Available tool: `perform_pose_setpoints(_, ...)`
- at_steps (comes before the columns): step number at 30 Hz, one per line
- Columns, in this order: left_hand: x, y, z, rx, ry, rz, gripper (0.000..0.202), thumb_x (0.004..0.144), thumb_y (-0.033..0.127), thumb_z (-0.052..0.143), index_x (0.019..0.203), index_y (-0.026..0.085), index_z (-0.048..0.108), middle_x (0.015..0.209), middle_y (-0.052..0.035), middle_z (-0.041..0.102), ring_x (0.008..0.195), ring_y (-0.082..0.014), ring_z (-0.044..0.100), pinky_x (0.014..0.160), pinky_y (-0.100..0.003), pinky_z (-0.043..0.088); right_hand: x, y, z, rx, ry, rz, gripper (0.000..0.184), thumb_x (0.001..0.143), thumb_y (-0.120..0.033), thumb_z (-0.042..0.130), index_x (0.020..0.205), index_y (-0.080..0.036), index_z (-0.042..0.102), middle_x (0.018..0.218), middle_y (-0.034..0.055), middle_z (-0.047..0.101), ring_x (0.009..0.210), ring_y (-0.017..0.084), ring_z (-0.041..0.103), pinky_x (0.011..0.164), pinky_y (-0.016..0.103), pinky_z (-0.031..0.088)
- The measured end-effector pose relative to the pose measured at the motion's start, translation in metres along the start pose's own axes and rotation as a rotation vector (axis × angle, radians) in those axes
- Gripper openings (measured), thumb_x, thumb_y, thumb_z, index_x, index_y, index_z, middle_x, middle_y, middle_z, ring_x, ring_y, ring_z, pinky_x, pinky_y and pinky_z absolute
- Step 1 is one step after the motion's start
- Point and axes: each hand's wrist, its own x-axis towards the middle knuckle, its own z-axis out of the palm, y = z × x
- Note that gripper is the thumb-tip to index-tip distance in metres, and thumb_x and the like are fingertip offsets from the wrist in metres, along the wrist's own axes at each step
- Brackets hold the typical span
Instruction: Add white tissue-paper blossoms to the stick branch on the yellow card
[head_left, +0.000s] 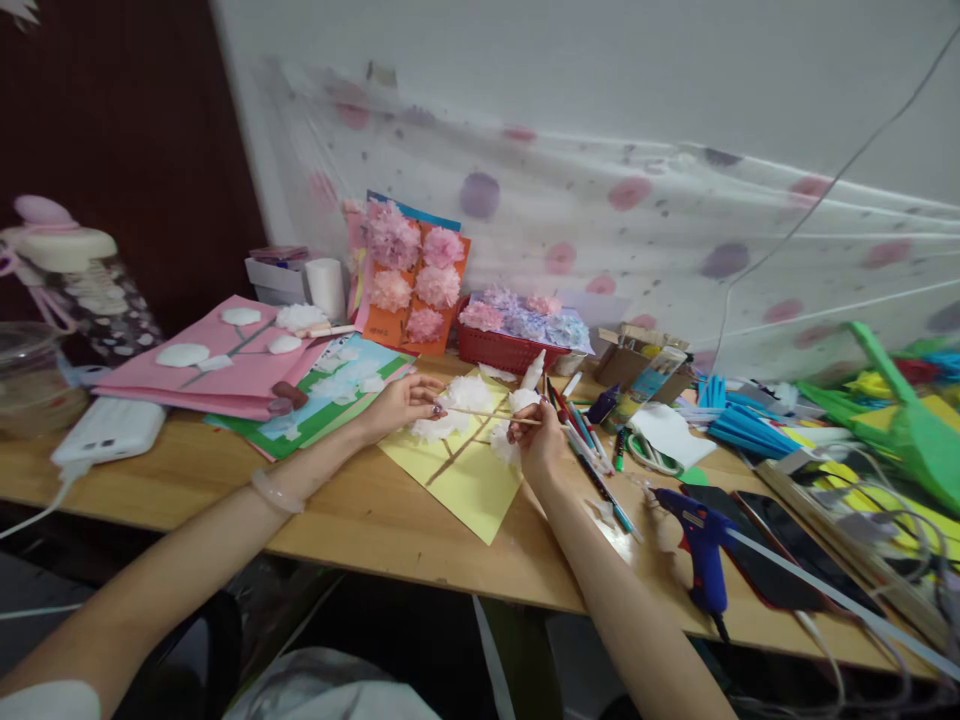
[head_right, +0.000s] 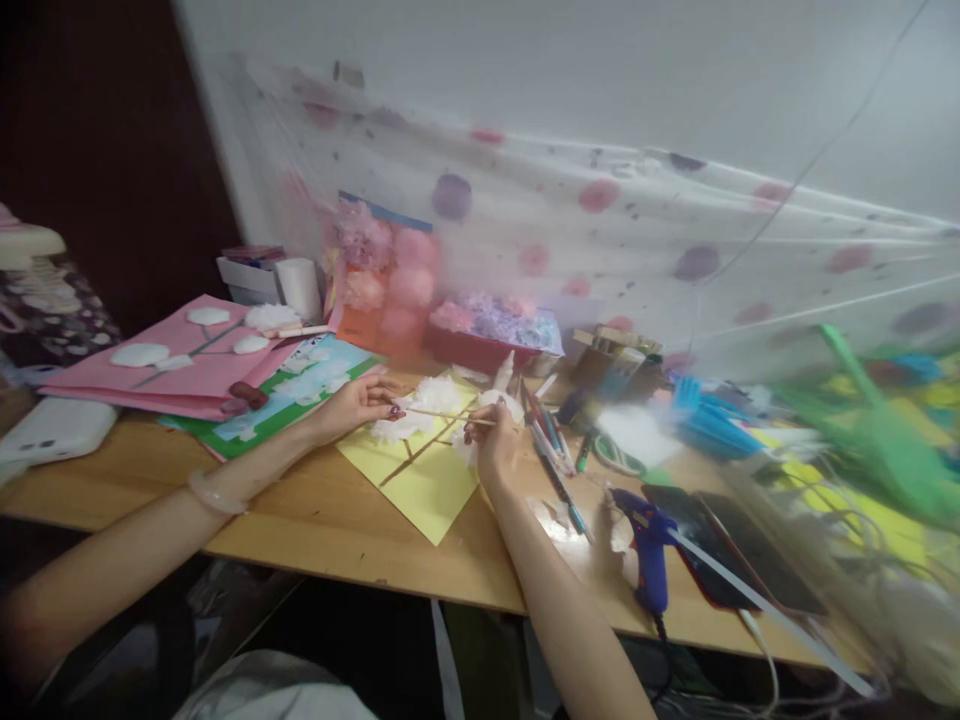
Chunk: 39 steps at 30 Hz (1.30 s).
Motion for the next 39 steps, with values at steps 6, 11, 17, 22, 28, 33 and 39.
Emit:
perform_pose_setpoints(6,-0.002,0.002,0.003,0.014,-0.023,-0.022,0.047,0.062,0.021,0.081,0.102,0.014,0.058,0.081,-0.0013,0.071,0.076,-0.0146,0.069,0.084,-0.035,0.053,0.0,0.002,0.001,-0.015,-0.056,0.008,0.041,0.085,-0.043,0.048,0.053,-0.018,0.054,0.038,-0.0023,0.049,0.031,0.009,0.045,0.036,0.02,0.037)
perform_pose_setpoints(11,-0.003,0.003,0.003,-0.013,-0.018,-0.044,0.051,0.06,0.017,0.08,0.104,0.014,0.056,0.081,-0.0002,0.07,0.078,-0.0161,0.07,0.083,-0.035,0.053,-0.002,0.001,0.003,-0.015,-0.051,0.022,0.041,0.084,-0.039,0.046,0.05,-0.018,0.055,0.037,-0.0013,0.049,0.031,0.009,0.045,0.035,0.02,0.035)
perform_pose_setpoints(17,-0.004,0.006,0.002,-0.017,-0.058,-0.05,0.043,0.068,0.019,0.074,0.107,0.013,0.056,0.083,-0.0043,0.073,0.087,-0.0197,0.071,0.086,-0.036,0.053,-0.003,0.0,0.005,-0.091,-0.024,0.013,0.04,0.084,-0.037,0.045,0.051,-0.018,0.054,0.037,-0.0011,0.05,0.031,0.009,0.044,0.035,0.02,0.036)
perform_pose_setpoints(22,-0.008,0.009,0.003,-0.124,-0.056,-0.089,0.041,0.072,0.022,0.073,0.108,0.013,0.055,0.088,-0.0071,0.075,0.087,-0.0218,0.072,0.086,-0.039,0.055,-0.002,-0.002,0.006,-0.119,-0.001,0.039,0.042,0.087,-0.041,0.045,0.052,-0.019,0.052,0.037,-0.0013,0.05,0.031,0.009,0.044,0.035,0.02,0.036)
perform_pose_setpoints(28,-0.008,0.007,0.003,-0.049,-0.024,-0.059,0.055,0.063,0.021,0.081,0.11,0.015,0.053,0.087,-0.0054,0.076,0.084,-0.0191,0.072,0.087,-0.037,0.054,-0.003,-0.005,0.009,-0.094,-0.013,0.037,0.043,0.086,-0.042,0.046,0.051,-0.018,0.055,0.04,0.001,0.054,0.033,0.01,0.045,0.035,0.02,0.036)
perform_pose_setpoints(33,-0.005,0.006,0.003,-0.046,0.088,-0.049,0.056,0.058,0.027,0.084,0.104,0.015,0.055,0.08,-0.0042,0.076,0.081,-0.0193,0.072,0.084,-0.036,0.054,-0.003,-0.006,0.008,-0.133,0.02,0.026,0.046,0.087,-0.043,0.041,0.049,-0.019,0.053,0.039,0.0003,0.052,0.033,0.01,0.044,0.036,0.022,0.035)
perform_pose_setpoints(39,-0.008,0.013,0.001,0.098,0.128,-0.01,0.06,0.057,0.038,0.084,0.105,0.016,0.055,0.085,-0.0068,0.076,0.083,-0.0213,0.071,0.077,-0.034,0.053,-0.006,-0.005,0.004,-0.355,-0.005,-0.121,0.049,0.088,-0.043,0.039,0.05,-0.019,0.055,0.038,0.0,0.051,0.034,0.01,0.045,0.038,0.022,0.033)
